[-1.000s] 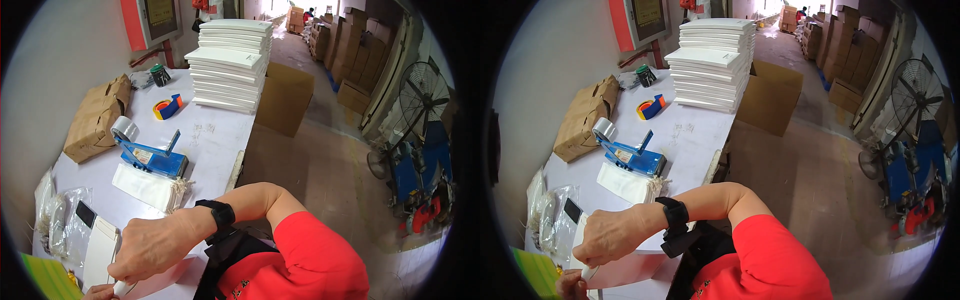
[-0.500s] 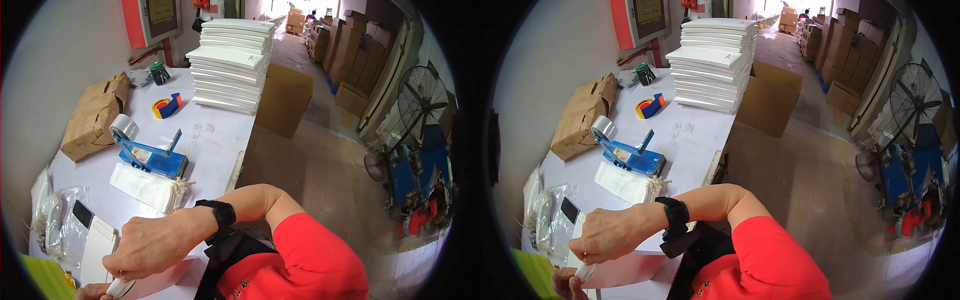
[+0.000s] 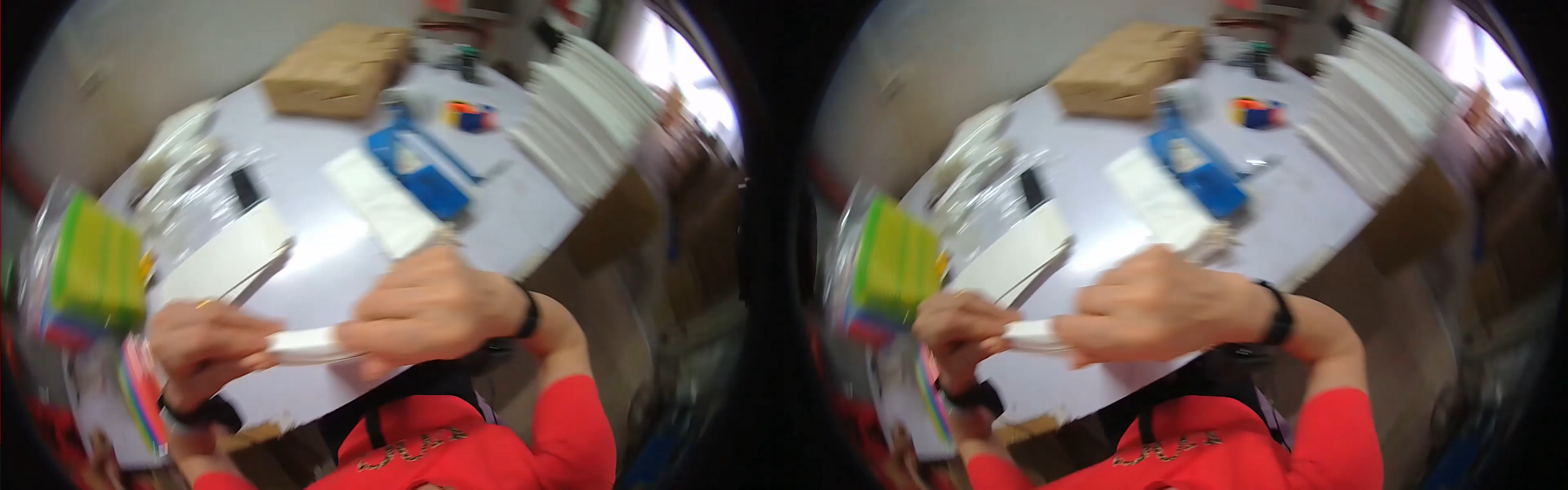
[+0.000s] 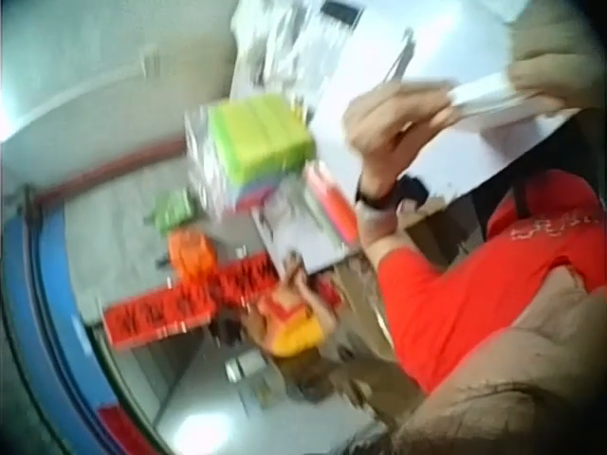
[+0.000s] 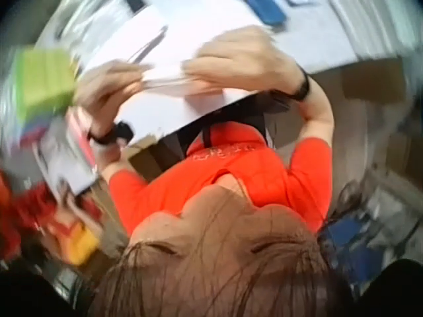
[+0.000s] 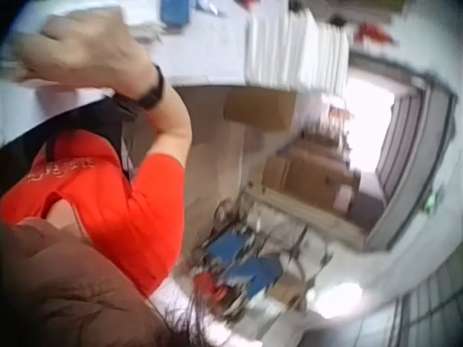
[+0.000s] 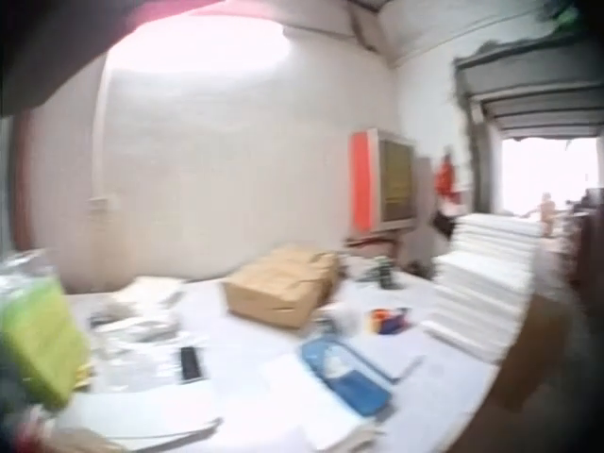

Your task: The person picks up a white box from a stack, folds it into shape, and places a bundle of colorful straws and a white pouch inside before closing the lid.

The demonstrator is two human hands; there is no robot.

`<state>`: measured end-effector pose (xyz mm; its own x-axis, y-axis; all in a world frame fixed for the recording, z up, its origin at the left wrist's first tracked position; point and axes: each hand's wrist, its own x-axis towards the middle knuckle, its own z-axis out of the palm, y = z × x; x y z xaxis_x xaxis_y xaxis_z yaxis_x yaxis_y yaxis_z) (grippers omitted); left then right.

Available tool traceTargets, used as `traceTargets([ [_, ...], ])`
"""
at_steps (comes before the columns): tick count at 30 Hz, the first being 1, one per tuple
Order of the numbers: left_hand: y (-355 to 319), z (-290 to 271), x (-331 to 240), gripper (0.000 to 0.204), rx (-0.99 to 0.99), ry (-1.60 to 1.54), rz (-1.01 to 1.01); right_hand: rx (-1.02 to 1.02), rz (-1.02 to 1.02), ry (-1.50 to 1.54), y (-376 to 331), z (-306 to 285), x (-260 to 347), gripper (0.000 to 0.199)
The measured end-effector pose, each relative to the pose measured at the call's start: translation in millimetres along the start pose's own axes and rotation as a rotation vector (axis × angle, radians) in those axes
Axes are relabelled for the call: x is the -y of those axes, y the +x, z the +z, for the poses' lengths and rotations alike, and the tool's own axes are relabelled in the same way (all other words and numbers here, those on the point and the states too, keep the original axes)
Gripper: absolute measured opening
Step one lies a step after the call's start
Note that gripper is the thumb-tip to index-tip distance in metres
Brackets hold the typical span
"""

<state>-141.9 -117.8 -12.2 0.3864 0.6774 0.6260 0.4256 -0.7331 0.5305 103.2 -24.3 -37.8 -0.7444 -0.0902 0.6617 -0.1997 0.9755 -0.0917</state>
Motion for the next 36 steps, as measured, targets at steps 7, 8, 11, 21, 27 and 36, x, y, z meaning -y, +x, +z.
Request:
traceTargets([
  [7, -48, -9, -19, 0.014, -0.113, -0.044, -0.002, -0.030, -0.041, 0.120, 14, 11, 12, 0.031],
  [8, -46, -14, -21, 0.014, -0.047, -0.084, -0.043, -0.023, -0.045, 0.121, 14, 12, 13, 0.031],
  [11, -33, -28, -27, 0.012, 0.076, -0.085, -0.090, -0.050, 0.013, 0.168, 14, 14, 15, 0.030],
  [21, -48, -18, -30, 0.015, 0.026, 0.082, -0.015, -0.073, 0.014, 0.159, 16, 14, 11, 0.028],
  [27, -62, 2, -28, 0.017, -0.071, 0.053, 0.064, -0.088, -0.011, 0.155, 14, 14, 15, 0.029],
  [36, -72, 22, -21, 0.036, -0.252, 0.010, 0.021, -0.080, -0.014, 0.253, 21, 12, 7, 0.027],
])
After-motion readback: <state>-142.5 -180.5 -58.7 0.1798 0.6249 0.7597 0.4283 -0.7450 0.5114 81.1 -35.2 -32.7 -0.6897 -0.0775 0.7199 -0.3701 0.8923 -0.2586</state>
